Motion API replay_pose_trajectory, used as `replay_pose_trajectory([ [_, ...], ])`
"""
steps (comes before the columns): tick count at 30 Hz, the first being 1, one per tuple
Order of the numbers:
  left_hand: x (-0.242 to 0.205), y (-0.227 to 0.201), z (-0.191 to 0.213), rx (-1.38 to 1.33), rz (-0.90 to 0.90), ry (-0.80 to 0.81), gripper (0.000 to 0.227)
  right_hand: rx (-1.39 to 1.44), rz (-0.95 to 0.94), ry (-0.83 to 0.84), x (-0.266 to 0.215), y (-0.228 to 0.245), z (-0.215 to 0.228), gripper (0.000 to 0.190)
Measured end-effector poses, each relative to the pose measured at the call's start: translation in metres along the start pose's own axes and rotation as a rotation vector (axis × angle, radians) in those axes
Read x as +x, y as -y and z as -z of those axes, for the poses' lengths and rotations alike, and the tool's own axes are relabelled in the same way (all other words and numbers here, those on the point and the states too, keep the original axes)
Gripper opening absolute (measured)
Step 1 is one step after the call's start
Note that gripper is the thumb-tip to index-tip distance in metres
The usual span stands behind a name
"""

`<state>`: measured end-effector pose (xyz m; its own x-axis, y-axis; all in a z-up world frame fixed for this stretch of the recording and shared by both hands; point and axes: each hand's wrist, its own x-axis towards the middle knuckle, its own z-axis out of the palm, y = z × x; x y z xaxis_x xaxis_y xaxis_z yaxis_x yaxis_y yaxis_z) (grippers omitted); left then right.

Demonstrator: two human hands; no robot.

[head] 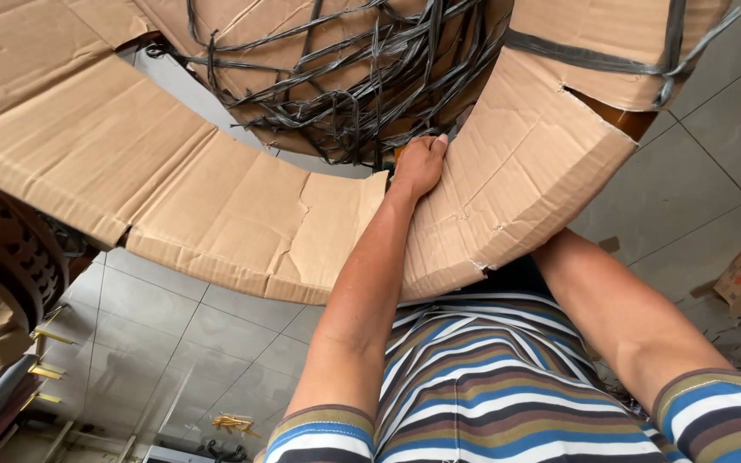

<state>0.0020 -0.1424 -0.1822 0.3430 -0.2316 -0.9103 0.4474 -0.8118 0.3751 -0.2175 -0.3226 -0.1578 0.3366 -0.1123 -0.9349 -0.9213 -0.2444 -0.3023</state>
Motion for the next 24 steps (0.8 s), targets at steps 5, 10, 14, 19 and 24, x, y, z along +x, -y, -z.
replay_pose_trajectory([
  [5, -0.006, -0.012, 0.005, 0.036, 0.130, -0.057, 0.044, -0.035, 0.001, 0.046, -0.002, -0.011, -0.004, 0.030],
  [10, 0.013, 0.011, -0.001, -0.003, 0.219, -0.142, 0.026, -0.062, 0.022, 0.071, 0.009, -0.005, -0.006, 0.030],
  [14, -0.004, 0.003, 0.008, -0.462, 0.141, -0.313, 0.023, -0.075, 0.049, 0.081, 0.002, 0.003, -0.007, 0.029],
  [19, -0.075, -0.050, 0.047, -0.694, 0.052, -0.333, 0.018, -0.089, 0.106, 0.054, -0.019, 0.027, 0.003, 0.029],
  [24, -0.137, -0.071, 0.071, -0.484, -0.241, -0.288, 0.017, -0.113, 0.165, -0.003, -0.053, 0.052, 0.016, 0.029],
])
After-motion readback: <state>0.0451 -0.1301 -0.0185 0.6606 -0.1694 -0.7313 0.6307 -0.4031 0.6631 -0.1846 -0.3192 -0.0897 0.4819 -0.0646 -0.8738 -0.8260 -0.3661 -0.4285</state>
